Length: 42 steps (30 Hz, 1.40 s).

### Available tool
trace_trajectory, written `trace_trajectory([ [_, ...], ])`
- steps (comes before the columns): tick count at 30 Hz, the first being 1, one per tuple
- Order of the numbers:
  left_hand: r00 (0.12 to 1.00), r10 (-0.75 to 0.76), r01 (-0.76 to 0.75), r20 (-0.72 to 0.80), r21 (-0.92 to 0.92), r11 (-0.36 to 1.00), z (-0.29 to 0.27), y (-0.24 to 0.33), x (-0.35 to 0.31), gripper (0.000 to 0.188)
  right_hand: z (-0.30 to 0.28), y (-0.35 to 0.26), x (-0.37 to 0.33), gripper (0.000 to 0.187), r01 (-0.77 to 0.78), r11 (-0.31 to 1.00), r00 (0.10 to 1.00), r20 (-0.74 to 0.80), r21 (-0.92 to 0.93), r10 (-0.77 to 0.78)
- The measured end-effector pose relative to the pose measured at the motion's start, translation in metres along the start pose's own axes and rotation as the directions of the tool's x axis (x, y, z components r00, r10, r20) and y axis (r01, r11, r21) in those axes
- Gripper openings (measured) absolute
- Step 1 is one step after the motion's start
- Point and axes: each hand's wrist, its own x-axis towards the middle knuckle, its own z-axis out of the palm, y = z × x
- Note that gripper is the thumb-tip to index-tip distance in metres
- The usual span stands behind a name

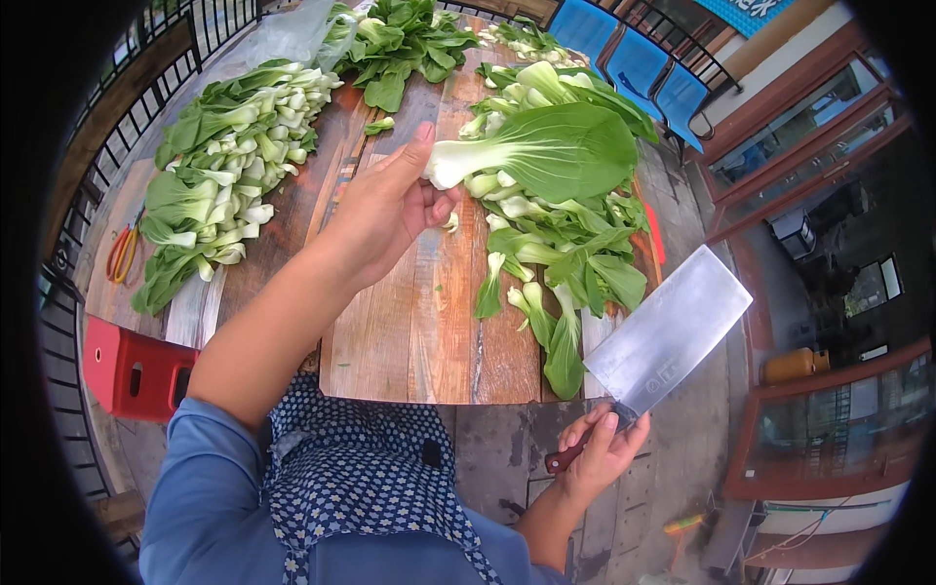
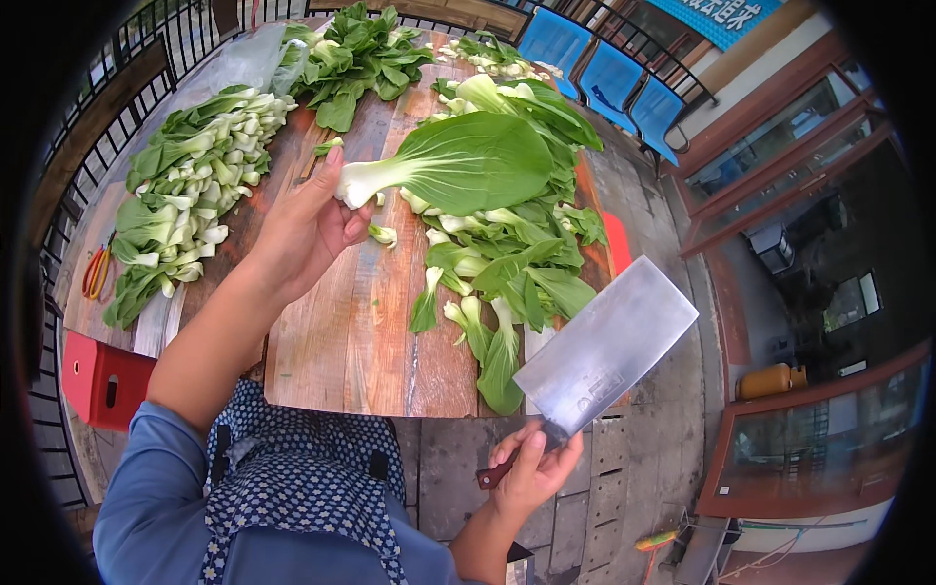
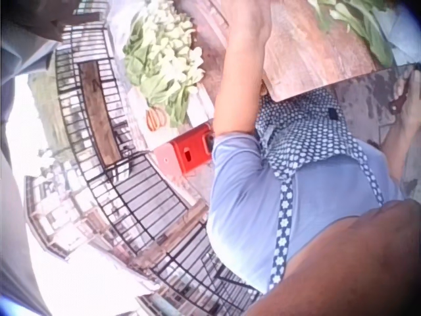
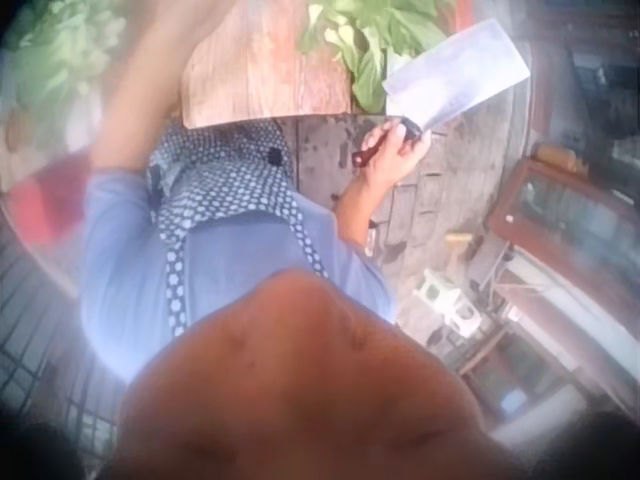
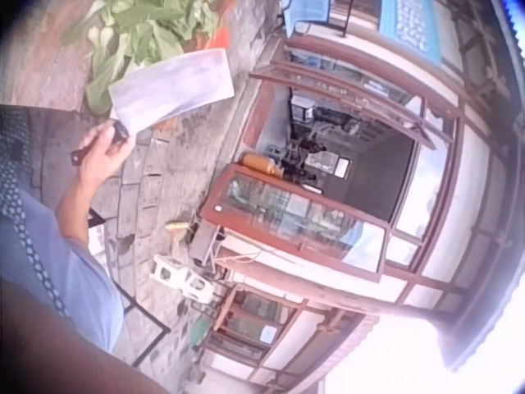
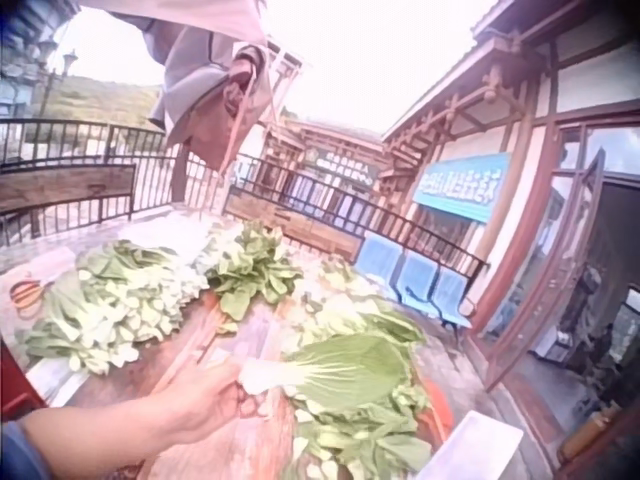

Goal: The person uses a cleaver to trim the root ends of bok choy stalks on a wooden cutting board. They handle the vegetables one at a time, cutting the base and placing the trimmed pieces on the table. A second person is visible in the background also preparing vegetables.

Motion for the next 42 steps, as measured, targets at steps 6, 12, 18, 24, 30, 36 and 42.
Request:
trace_trajectory([
  [6, 0.994, -0.059, 0.080, -0.087, 0.267, 0.960, -0.060, 0.018, -0.043, 0.042, 0.001, 0.000, 0.000, 0.049, -0.013, 1.000, 1.000, -0.006, -0.011, 0.012],
  [12, 0.939, -0.333, 0.248, -0.090, 0.848, 0.468, -0.114, 0.010, -0.098, 0.039, 0.005, -0.019, 0.006, 0.052, -0.062, 0.994, 0.988, 0.138, -0.094, 0.075],
  [18, 0.929, 0.340, -0.083, 0.147, 0.977, -0.195, -0.083, 0.001, -0.123, 0.024, 0.048, -0.047, 0.000, 0.078, -0.037, 0.958, 0.930, 0.342, -0.283, 0.136],
  [24, 0.872, 0.247, -0.351, 0.422, 0.892, -0.285, -0.118, -0.007, -0.154, 0.032, 0.049, -0.087, 0.026, 0.069, 0.410, 0.780, 0.494, 0.834, -0.472, 0.245],
  [30, 0.810, 0.338, -0.411, 0.479, 0.875, -0.254, -0.124, -0.023, -0.147, 0.031, 0.103, -0.117, 0.024, 0.068, 0.716, 0.577, 0.252, 0.916, -0.393, 0.312],
  [36, 0.818, 0.366, -0.388, 0.444, 0.895, -0.219, -0.128, -0.026, -0.149, 0.027, 0.126, -0.113, 0.020, 0.071, 0.732, 0.543, 0.217, 0.897, -0.411, 0.385],
  [42, 0.829, 0.359, -0.390, 0.428, 0.904, -0.177, -0.128, -0.026, -0.147, 0.026, 0.130, -0.111, 0.018, 0.074, 0.734, 0.512, 0.214, 0.867, -0.446, 0.449],
])
